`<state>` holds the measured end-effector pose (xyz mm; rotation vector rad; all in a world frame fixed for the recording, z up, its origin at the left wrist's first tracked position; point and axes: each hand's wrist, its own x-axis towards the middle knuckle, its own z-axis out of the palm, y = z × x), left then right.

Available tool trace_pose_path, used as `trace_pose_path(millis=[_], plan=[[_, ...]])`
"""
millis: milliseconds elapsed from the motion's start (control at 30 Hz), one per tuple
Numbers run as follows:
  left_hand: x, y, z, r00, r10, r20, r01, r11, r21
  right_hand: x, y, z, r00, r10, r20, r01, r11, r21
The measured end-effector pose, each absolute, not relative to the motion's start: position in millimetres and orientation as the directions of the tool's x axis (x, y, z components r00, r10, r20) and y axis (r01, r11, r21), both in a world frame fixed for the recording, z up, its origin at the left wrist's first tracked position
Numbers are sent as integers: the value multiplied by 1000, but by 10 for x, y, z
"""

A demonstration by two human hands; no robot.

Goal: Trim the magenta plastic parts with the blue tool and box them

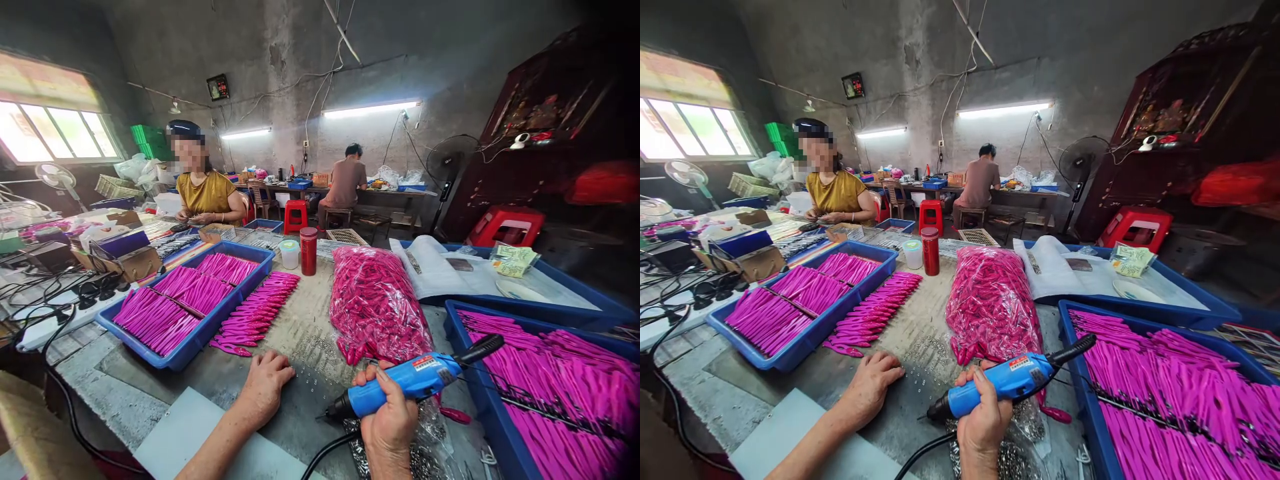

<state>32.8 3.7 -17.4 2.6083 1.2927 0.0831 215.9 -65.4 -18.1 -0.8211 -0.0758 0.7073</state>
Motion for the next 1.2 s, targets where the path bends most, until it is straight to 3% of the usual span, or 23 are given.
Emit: trace_pose_path(millis=[967,1200], plan=[[343,-89,-322,614,789,-8,769,-596,232,2157,-655,-190,767,621,-158,-524,466,-712],[362,-79,-308,642,766,11,743,-626,235,2154,-654,-132,759,617,-207,-559,455,-693]])
